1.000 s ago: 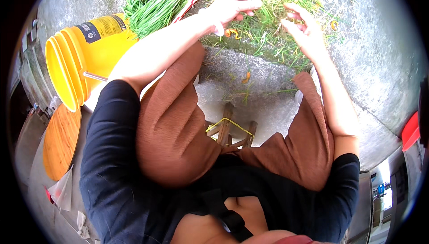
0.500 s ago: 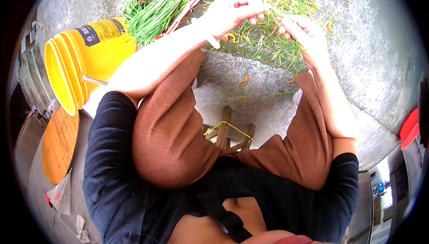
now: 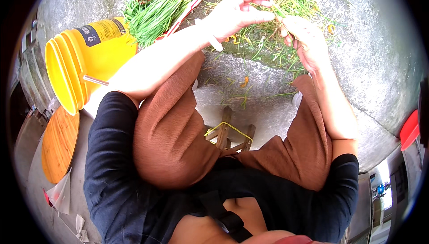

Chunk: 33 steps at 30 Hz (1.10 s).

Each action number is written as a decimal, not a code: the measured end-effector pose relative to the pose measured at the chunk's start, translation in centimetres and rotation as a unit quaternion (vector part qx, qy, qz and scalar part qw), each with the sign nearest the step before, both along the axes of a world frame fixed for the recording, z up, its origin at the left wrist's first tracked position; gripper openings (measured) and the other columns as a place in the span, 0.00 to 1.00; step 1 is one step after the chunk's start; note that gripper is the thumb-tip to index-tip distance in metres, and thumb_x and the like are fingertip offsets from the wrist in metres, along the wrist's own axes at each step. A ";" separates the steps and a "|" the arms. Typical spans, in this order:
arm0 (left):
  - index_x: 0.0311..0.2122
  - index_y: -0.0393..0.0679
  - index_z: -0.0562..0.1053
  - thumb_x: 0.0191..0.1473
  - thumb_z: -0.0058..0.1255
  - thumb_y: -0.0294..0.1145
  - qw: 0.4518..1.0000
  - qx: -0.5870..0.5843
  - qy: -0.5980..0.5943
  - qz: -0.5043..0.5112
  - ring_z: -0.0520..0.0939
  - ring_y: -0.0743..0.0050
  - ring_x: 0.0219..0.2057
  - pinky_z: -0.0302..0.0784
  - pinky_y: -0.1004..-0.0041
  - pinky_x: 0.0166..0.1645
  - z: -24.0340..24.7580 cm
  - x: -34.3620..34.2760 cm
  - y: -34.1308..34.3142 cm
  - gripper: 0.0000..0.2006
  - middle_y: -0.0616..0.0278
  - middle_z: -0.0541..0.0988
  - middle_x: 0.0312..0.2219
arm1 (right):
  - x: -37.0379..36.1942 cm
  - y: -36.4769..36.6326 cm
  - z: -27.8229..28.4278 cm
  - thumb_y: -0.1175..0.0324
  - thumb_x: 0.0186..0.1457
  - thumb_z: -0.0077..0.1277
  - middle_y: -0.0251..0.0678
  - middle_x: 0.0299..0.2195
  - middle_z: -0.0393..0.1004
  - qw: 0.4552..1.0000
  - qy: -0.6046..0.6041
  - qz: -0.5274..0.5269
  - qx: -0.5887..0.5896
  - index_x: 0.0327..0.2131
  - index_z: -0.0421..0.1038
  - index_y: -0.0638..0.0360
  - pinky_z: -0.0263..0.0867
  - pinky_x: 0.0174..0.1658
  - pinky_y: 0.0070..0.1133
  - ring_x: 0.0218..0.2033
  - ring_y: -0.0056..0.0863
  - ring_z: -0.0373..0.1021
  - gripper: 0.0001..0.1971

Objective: The person prepares chives by hand, stripping away yellowed or damaged leaves from a bundle and placing the cleaned chives into a red basket.

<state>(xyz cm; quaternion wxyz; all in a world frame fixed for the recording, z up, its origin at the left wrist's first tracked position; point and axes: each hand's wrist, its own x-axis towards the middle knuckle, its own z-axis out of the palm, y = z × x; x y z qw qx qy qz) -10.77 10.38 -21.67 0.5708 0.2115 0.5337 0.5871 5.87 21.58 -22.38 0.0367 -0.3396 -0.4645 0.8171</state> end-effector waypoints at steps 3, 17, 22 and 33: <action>0.38 0.45 0.75 0.51 0.52 0.35 0.994 -0.047 -0.003 -0.103 0.70 0.91 0.25 0.64 0.88 0.29 -0.2 -0.5 -0.4 0.09 0.73 0.76 0.27 | 0.0 0.0 -0.1 0.65 0.55 0.48 0.27 0.23 0.71 1.000 -0.004 -0.009 -0.013 0.37 0.72 0.62 0.55 0.24 0.09 0.21 0.11 0.61 0.11; 0.31 0.42 0.74 0.45 0.53 0.41 0.540 -0.179 0.475 -0.671 0.77 0.55 0.37 0.74 0.64 0.39 -2.0 -1.0 -3.6 0.13 0.55 0.77 0.27 | 0.8 1.1 -1.7 0.68 0.55 0.48 0.31 0.24 0.71 0.984 0.022 -0.176 -0.003 0.38 0.71 0.65 0.57 0.26 0.13 0.22 0.15 0.61 0.11; 0.34 0.42 0.76 0.49 0.53 0.38 0.868 -0.017 0.456 -0.193 0.75 0.70 0.30 0.71 0.72 0.38 -1.6 -3.0 -0.7 0.11 0.65 0.77 0.26 | 0.1 -0.5 -1.2 0.67 0.54 0.49 0.29 0.25 0.71 0.992 -0.005 -0.127 0.023 0.38 0.72 0.63 0.57 0.26 0.11 0.23 0.13 0.62 0.11; 0.37 0.43 0.76 0.52 0.51 0.34 0.995 -0.103 0.007 -0.003 0.67 0.90 0.22 0.62 0.88 0.27 -1.0 -0.8 -0.5 0.09 0.72 0.76 0.25 | -0.5 -2.6 -1.4 0.64 0.56 0.47 0.31 0.30 0.72 0.999 -0.017 0.032 0.024 0.41 0.70 0.63 0.64 0.32 0.14 0.29 0.15 0.66 0.14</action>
